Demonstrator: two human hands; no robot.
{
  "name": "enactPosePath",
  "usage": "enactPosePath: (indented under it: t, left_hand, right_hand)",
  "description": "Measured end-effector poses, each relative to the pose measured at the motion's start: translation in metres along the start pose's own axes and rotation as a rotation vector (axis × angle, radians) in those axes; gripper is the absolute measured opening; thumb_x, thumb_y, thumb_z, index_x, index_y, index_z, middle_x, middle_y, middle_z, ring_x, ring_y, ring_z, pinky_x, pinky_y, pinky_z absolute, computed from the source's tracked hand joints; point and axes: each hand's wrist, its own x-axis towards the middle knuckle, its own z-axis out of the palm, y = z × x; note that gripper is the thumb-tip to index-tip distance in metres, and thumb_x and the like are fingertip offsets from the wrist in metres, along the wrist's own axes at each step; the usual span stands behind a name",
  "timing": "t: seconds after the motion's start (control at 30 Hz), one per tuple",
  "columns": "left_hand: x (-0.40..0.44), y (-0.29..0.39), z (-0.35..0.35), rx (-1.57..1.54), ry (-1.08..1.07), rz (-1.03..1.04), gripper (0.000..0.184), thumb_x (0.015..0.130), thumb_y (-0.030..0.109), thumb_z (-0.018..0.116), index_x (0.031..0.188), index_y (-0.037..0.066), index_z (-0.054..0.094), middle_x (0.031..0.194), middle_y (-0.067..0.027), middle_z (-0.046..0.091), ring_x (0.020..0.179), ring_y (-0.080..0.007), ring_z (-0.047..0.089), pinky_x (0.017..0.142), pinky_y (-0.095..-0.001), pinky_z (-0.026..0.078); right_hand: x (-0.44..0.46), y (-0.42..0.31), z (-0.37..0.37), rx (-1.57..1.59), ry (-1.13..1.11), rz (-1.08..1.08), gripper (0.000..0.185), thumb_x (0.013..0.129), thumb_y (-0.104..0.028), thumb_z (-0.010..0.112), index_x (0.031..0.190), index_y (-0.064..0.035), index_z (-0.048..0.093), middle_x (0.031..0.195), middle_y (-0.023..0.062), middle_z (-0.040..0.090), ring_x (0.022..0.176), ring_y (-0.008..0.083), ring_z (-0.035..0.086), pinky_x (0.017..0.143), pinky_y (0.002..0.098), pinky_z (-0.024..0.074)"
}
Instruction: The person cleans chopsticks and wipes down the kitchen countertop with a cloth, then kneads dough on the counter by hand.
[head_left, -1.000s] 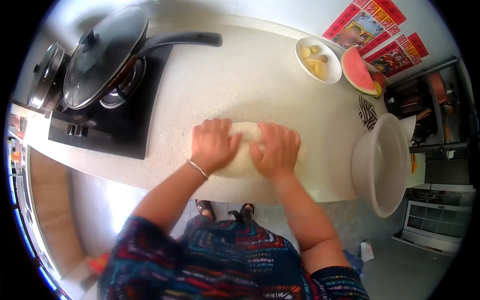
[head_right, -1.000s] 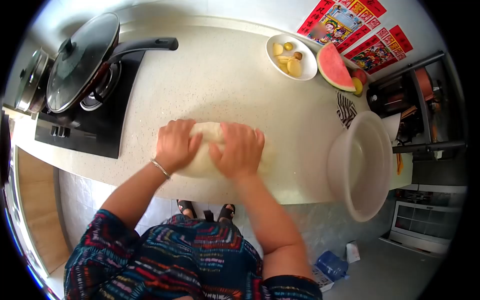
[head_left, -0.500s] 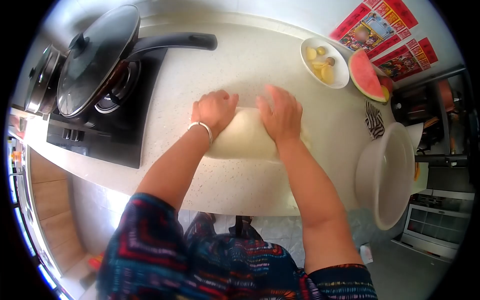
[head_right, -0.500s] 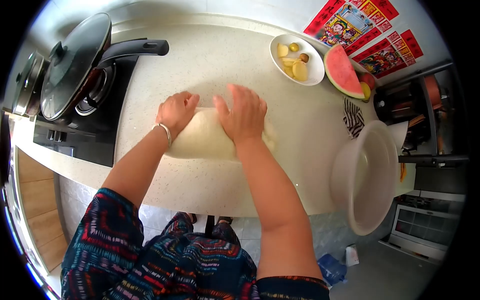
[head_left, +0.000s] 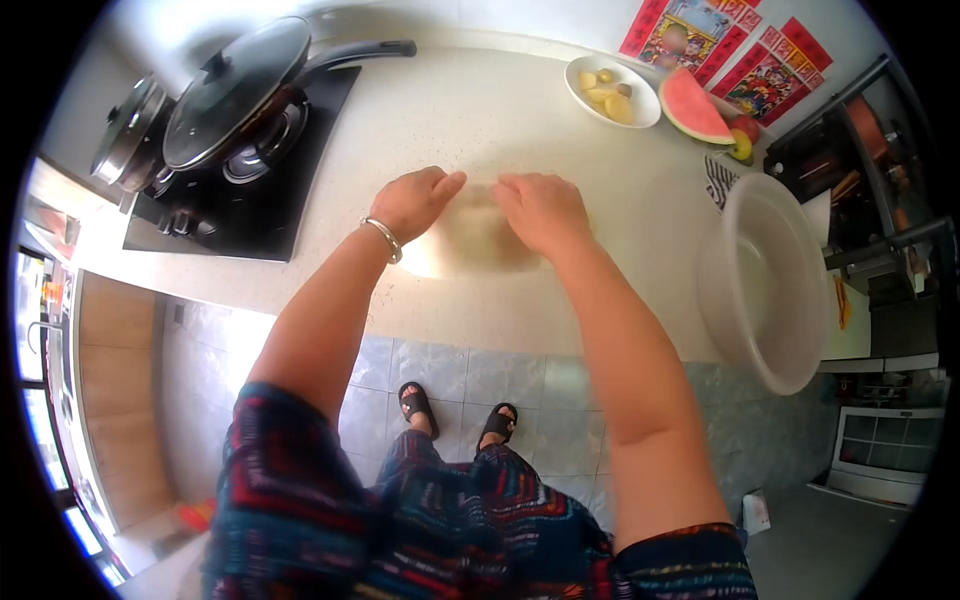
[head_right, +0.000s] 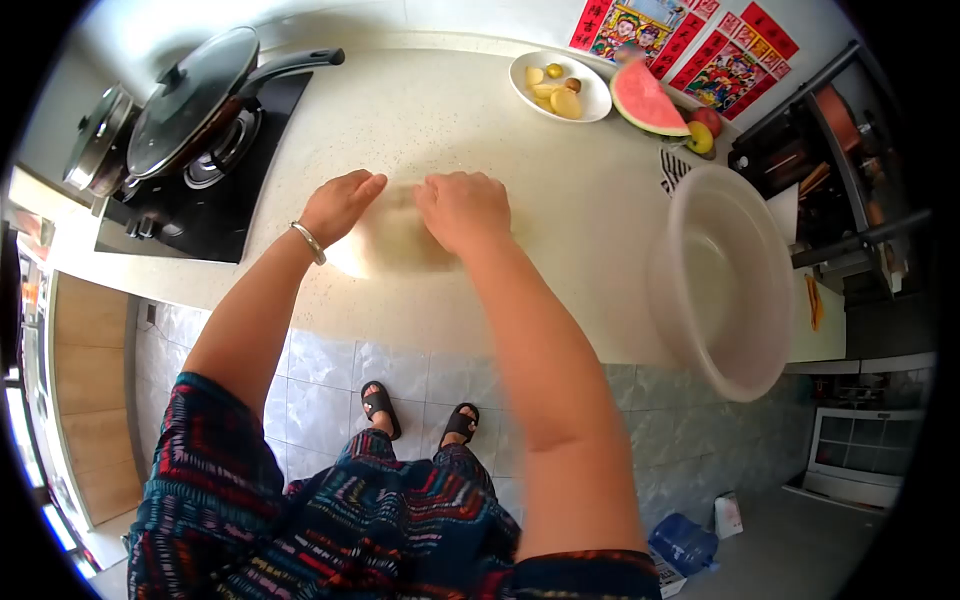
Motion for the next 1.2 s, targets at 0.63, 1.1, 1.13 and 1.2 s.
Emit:
enactPosePath:
  t: [0.63,1.1,1.13,1.2]
  left_hand:
    - [-0.064,-0.004,0.072,0.246,0.425,0.585,0.040,0.083,0.033,0.050,0.115,0.008,0.054,0.120,-0.0120,0.054,0.109,-0.0322,0.052,0.096,-0.0479,0.034]
    - [0.099,-0.007,0.057,0.262,0.167,0.253,0.026,0.087,0.029,0.046,0.086,0.011,0.065,0.086,-0.0078,0.066,0.086,-0.0255,0.060,0.080,-0.0396,0.043]
    - [0.111,-0.006,0.055,0.271,0.100,0.195,0.029,0.087,0.031,0.045,0.084,0.010,0.065,0.085,-0.0081,0.067,0.085,-0.0260,0.060,0.079,-0.0395,0.044]
    - [0.129,-0.003,0.051,0.242,0.041,0.122,0.031,0.085,0.032,0.048,0.077,0.008,0.067,0.079,-0.0109,0.067,0.080,-0.0305,0.062,0.075,-0.0426,0.049]
  right_hand:
    - [-0.080,0.009,0.045,0.062,0.620,-0.424,0.034,0.088,-0.039,0.050,0.107,-0.0138,0.061,0.098,0.0040,0.054,0.097,0.0222,0.053,0.091,0.0412,0.0334]
    - [0.087,0.032,0.044,0.246,0.240,0.005,0.033,0.085,-0.040,0.056,0.091,-0.0102,0.068,0.087,0.0105,0.065,0.082,0.0294,0.060,0.076,0.0442,0.0447]
    - [0.098,0.034,0.043,0.283,0.150,0.073,0.037,0.087,-0.042,0.053,0.095,-0.0097,0.068,0.094,0.0127,0.065,0.089,0.0313,0.061,0.081,0.0441,0.0458]
    - [0.116,0.039,0.046,0.315,0.116,0.134,0.038,0.087,-0.043,0.051,0.096,-0.0095,0.068,0.097,0.0132,0.065,0.093,0.0314,0.060,0.083,0.0437,0.0454]
